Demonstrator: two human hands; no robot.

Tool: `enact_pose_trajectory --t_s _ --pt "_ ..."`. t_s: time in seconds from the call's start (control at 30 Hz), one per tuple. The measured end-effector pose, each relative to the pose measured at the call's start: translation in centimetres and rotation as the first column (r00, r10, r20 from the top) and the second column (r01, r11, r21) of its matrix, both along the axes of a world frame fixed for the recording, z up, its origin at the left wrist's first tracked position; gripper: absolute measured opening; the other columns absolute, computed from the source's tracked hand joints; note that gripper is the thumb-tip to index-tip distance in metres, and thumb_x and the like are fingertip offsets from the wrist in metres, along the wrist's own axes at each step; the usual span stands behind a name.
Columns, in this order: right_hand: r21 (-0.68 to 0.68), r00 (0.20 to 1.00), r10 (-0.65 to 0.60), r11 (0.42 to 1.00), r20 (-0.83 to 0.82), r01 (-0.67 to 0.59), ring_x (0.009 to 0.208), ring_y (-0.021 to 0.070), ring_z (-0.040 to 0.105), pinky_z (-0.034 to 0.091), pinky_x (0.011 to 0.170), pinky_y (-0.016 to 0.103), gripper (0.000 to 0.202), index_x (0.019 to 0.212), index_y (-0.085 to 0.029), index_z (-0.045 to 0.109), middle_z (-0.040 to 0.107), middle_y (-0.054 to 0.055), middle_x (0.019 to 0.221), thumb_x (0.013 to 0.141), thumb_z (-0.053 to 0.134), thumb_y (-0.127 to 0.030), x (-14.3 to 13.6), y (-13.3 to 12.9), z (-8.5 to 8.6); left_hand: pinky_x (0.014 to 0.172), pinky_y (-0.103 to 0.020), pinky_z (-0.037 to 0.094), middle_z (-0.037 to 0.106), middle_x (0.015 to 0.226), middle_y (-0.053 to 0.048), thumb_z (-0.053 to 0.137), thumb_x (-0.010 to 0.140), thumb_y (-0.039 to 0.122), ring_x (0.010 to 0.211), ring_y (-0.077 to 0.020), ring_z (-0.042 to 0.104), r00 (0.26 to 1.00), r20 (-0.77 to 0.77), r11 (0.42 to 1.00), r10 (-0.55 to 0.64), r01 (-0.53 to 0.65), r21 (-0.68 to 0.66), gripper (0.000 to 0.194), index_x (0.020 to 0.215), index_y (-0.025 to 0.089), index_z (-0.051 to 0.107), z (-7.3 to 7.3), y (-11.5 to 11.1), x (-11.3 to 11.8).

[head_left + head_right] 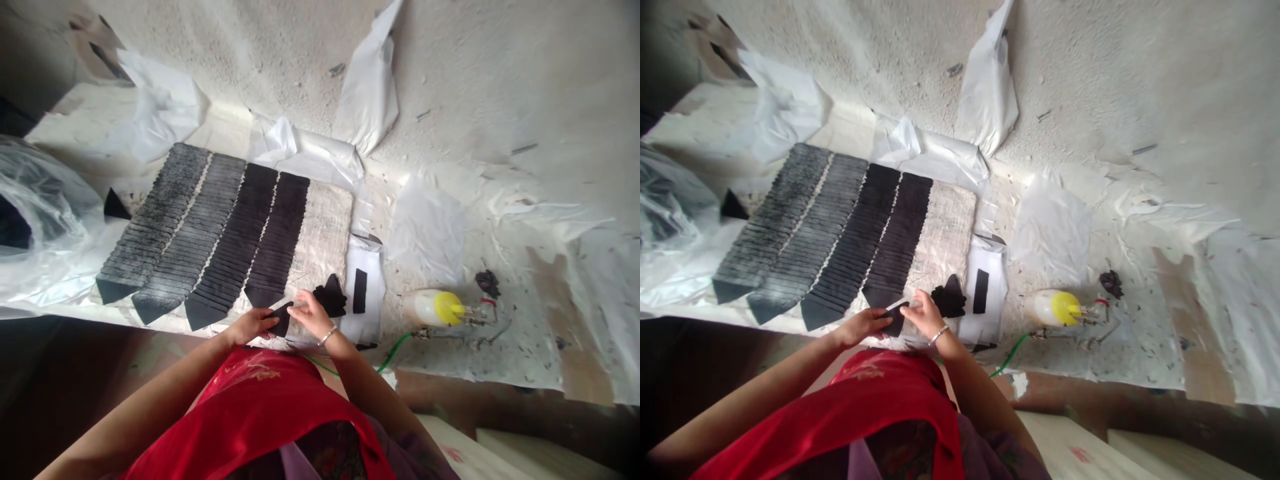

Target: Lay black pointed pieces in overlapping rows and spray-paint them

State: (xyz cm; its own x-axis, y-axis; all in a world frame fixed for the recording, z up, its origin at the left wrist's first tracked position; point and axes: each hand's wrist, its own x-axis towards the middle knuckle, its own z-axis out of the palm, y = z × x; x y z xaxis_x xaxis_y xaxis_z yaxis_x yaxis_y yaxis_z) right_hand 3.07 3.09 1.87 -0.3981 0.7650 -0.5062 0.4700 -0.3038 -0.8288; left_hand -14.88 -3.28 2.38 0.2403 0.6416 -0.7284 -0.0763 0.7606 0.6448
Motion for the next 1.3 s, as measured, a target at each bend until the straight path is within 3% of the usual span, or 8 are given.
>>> enact_pose_trajectory --t_s 0.07,0.17,0.27,0.33,0.47,0.63,0.93,1.3 --pt "-0.202 0.994 0.106 0.973 -0.038 -0.112 0.067 0.0129 0.062 0.047 0.053 0.022 0.034 0.106 -0.021 0.060 0.065 0.004 0.091 0.074 0.065 -0.032 -0.4 0.6 -0.5 0.051 -0.023 0.045 0.063 0.062 -0.003 0.067 0.065 0.048 0.051 -0.0111 0.056 0.993 -0.033 0.993 -0.116 0.117 0.024 0.042 0.083 0.011 0.064 -0.1 -0.1 -0.9" --pt "-0.249 0.986 0.164 0.954 -0.024 -0.165 0.056 0.0114 0.059 0.041 0.045 0.018 0.014 0.086 -0.018 0.066 0.063 0.000 0.066 0.080 0.059 -0.030 -1.5 0.8 -1.1 0.044 -0.021 0.040 0.059 0.052 0.000 0.068 0.064 0.044 0.045 -0.0102 0.052 0.972 -0.189 0.989 -0.141 0.148 0.021 0.037 0.080 0.011 0.064 -0.3 0.0 -2.1" --pt "-0.198 0.990 0.136 0.972 0.043 -0.125 0.056 0.0118 0.061 0.043 0.047 0.019 0.016 0.088 -0.019 0.066 0.065 0.000 0.065 0.084 0.053 -0.027 -2.7 0.6 -1.9 0.045 -0.021 0.042 0.061 0.056 -0.001 0.068 0.062 0.043 0.051 -0.0126 0.057 0.941 -0.334 0.999 0.052 -0.048 0.018 0.036 0.080 0.012 0.063 -0.9 0.1 -3.6" --pt "-0.115 0.977 0.179 0.980 0.119 -0.165 0.057 0.0120 0.061 0.043 0.051 0.020 0.019 0.088 -0.020 0.067 0.066 0.000 0.063 0.086 0.050 -0.028 -3.5 0.5 -2.3 0.047 -0.022 0.045 0.063 0.059 -0.003 0.063 0.065 0.044 0.055 -0.0141 0.060 0.915 -0.381 0.991 0.134 -0.135 0.025 0.034 0.076 0.012 0.061 -1.5 0.1 -4.6" --pt "0.134 0.902 0.217 0.949 0.373 -0.284 0.064 0.0137 0.062 0.041 0.059 0.022 0.022 0.076 -0.021 0.069 0.069 0.002 0.067 0.083 0.054 -0.035 -4.9 0.8 -2.4 0.043 -0.022 0.042 0.060 0.053 -0.002 0.052 0.075 0.043 0.044 -0.0122 0.055 0.806 -0.588 0.997 0.069 -0.044 0.056 0.030 0.067 0.015 0.057 -2.1 0.0 -5.6" --pt "0.157 0.807 0.248 0.910 0.537 -0.384 0.073 0.0166 0.063 0.039 0.063 0.024 0.025 0.080 -0.021 0.071 0.072 0.006 0.081 0.082 0.054 -0.039 -6.2 1.1 -2.5 0.047 -0.022 0.037 0.055 0.044 0.000 0.047 0.079 0.044 0.041 -0.0116 0.053 0.621 -0.784 0.991 0.003 0.104 0.085 0.034 0.059 0.018 0.054 -2.4 0.1 -5.7" --pt "0.111 0.731 0.285 0.890 0.620 -0.441 0.076 0.0166 0.063 0.039 0.065 0.024 0.026 0.083 -0.019 0.071 0.071 0.007 0.084 0.083 0.052 -0.036 -6.7 1.7 -2.8 0.055 -0.023 0.036 0.055 0.044 -0.001 0.046 0.079 0.044 0.050 -0.0146 0.056 0.559 -0.826 0.984 -0.064 0.173 0.041 0.035 0.060 0.018 0.059 -2.6 0.3 -5.7" --pt "0.102 0.749 0.303 0.892 0.589 -0.441 0.074 0.0160 0.062 0.039 0.063 0.024 0.024 0.081 -0.020 0.072 0.072 0.006 0.081 0.081 0.054 -0.036 -6.7 2.1 -3.1 0.058 -0.023 0.032 0.061 0.060 -0.003 0.049 0.077 0.041 0.060 -0.0144 0.054 0.472 -0.882 0.979 -0.003 0.182 0.094 0.029 0.064 0.018 0.063 -2.9 0.0 -5.4"
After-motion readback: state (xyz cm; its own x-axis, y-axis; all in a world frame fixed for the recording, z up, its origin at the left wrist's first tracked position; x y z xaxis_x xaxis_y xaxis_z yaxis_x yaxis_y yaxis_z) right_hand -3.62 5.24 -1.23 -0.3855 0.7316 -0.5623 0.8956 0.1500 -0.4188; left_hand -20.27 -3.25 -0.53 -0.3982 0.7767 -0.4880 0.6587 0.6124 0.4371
